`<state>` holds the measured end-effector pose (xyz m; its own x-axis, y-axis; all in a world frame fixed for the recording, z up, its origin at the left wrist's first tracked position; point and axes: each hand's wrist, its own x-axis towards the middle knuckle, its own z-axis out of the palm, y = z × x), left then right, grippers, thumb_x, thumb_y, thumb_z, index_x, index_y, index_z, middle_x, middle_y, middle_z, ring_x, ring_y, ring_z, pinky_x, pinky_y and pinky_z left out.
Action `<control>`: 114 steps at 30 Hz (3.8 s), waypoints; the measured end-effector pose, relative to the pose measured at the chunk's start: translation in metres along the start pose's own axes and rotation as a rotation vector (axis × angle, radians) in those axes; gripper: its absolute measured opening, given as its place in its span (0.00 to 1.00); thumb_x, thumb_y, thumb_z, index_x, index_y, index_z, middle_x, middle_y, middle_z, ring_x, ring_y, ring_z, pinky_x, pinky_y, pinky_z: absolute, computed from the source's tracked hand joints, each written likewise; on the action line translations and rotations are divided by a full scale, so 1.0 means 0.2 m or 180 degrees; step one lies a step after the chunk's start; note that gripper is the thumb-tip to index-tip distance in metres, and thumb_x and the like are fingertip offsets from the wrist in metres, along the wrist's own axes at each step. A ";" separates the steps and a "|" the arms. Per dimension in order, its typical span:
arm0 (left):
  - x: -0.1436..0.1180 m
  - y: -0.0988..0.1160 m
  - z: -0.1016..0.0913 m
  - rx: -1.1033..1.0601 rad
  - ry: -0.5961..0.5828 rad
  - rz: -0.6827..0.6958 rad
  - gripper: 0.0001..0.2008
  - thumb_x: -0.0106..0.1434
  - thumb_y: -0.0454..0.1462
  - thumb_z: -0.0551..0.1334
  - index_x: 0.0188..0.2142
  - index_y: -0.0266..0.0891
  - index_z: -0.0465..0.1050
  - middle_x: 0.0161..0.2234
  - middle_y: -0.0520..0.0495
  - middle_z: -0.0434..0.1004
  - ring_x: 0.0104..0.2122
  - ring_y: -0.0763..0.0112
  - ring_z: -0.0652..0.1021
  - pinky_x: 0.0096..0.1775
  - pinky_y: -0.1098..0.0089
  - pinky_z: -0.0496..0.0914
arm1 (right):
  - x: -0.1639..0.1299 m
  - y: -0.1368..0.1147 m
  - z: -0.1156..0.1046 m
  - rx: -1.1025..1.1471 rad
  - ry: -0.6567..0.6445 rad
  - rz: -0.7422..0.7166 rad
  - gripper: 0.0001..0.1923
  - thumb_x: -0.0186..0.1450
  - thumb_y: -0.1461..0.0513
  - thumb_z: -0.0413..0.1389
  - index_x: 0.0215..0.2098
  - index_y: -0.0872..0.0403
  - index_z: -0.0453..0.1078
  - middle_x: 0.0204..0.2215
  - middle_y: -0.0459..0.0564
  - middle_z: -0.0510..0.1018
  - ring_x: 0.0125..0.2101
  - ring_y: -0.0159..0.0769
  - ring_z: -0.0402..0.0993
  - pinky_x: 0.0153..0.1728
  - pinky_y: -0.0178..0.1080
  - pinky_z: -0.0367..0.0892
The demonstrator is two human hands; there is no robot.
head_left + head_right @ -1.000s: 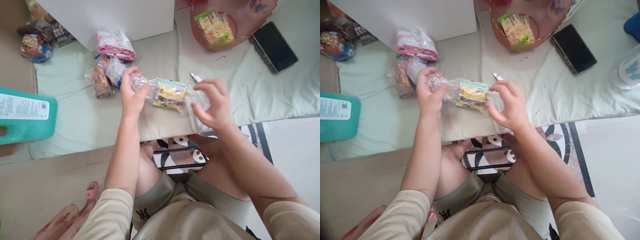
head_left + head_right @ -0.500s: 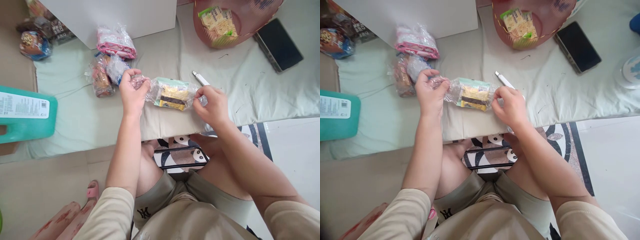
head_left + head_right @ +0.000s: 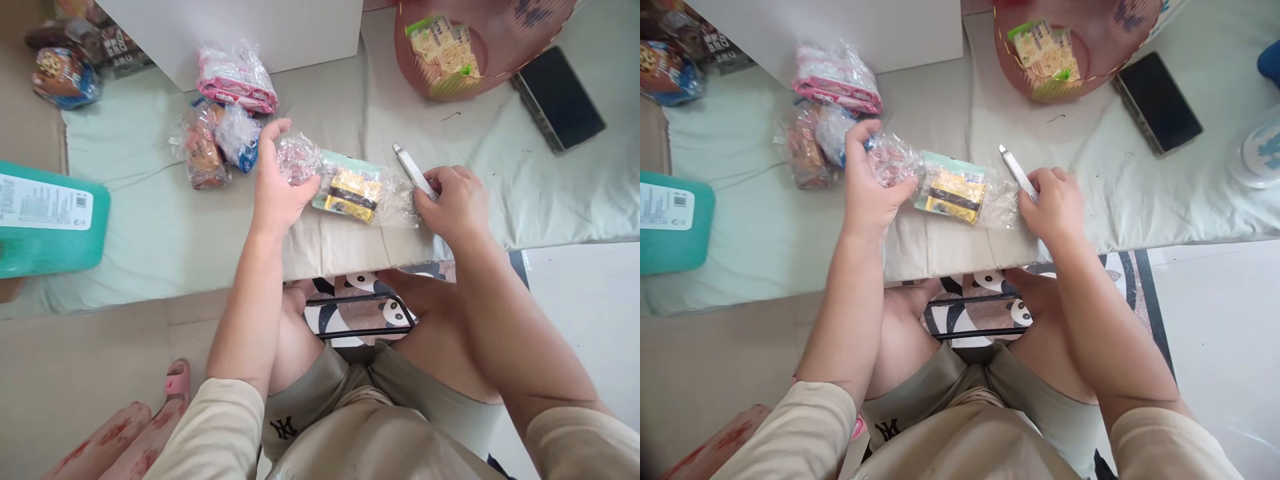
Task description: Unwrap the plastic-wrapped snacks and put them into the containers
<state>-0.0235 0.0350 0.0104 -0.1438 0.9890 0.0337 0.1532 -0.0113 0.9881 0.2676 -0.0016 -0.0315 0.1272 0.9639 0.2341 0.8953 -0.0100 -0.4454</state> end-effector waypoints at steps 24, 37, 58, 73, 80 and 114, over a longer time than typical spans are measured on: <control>-0.11 -0.05 0.23 0.1371 -0.1191 0.1408 0.17 0.60 0.30 0.65 0.49 0.42 0.76 0.59 0.42 0.76 0.59 0.58 0.77 0.61 0.59 0.72 | -0.02 -0.29 -0.13 0.4350 -0.0813 0.1927 0.18 0.59 0.49 0.67 0.36 0.48 0.66 0.27 0.40 0.72 0.33 0.32 0.80 0.31 0.33 0.75; 0.00 -0.12 0.11 0.1305 -0.0138 0.1343 0.27 0.65 0.40 0.68 0.61 0.55 0.63 0.61 0.46 0.69 0.63 0.57 0.73 0.56 0.58 0.75 | 0.04 0.00 -0.13 0.0592 0.0128 0.1121 0.07 0.63 0.57 0.60 0.39 0.50 0.71 0.31 0.48 0.75 0.33 0.41 0.72 0.39 0.48 0.69; 0.04 -0.08 0.01 0.1710 -0.0719 0.1006 0.03 0.67 0.40 0.66 0.41 0.48 0.78 0.43 0.47 0.78 0.47 0.59 0.80 0.56 0.55 0.75 | -0.02 -0.07 -0.23 0.0315 0.1011 0.0290 0.06 0.66 0.63 0.49 0.39 0.47 0.67 0.38 0.57 0.74 0.47 0.52 0.72 0.50 0.57 0.67; 0.08 -0.13 -0.04 0.1411 -0.0534 0.1365 0.08 0.68 0.46 0.65 0.41 0.48 0.78 0.50 0.44 0.78 0.55 0.56 0.78 0.56 0.53 0.76 | -0.11 -0.21 -0.16 0.0206 -0.0344 -0.0018 0.16 0.64 0.55 0.54 0.45 0.47 0.80 0.23 0.46 0.79 0.26 0.39 0.73 0.33 0.43 0.64; 0.05 -0.08 -0.08 0.0989 -0.0481 0.1455 0.08 0.62 0.46 0.69 0.33 0.47 0.78 0.47 0.44 0.79 0.51 0.58 0.80 0.54 0.52 0.77 | -0.08 -0.20 -0.15 0.0105 -0.0277 0.0043 0.21 0.60 0.55 0.59 0.51 0.48 0.77 0.27 0.47 0.80 0.27 0.39 0.71 0.29 0.40 0.60; 0.00 0.03 -0.10 0.2133 -0.1276 0.0791 0.21 0.56 0.37 0.70 0.51 0.46 0.78 0.54 0.44 0.76 0.47 0.60 0.81 0.54 0.60 0.76 | -0.01 -0.26 -0.12 0.0837 -0.0913 -0.1138 0.27 0.60 0.54 0.63 0.57 0.50 0.70 0.63 0.61 0.74 0.65 0.59 0.68 0.65 0.61 0.65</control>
<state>-0.0425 0.0311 0.0202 0.3123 0.9482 0.0583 0.7045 -0.2723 0.6554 0.2304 -0.0089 0.0119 -0.3215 0.9293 0.1815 0.7193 0.3644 -0.5914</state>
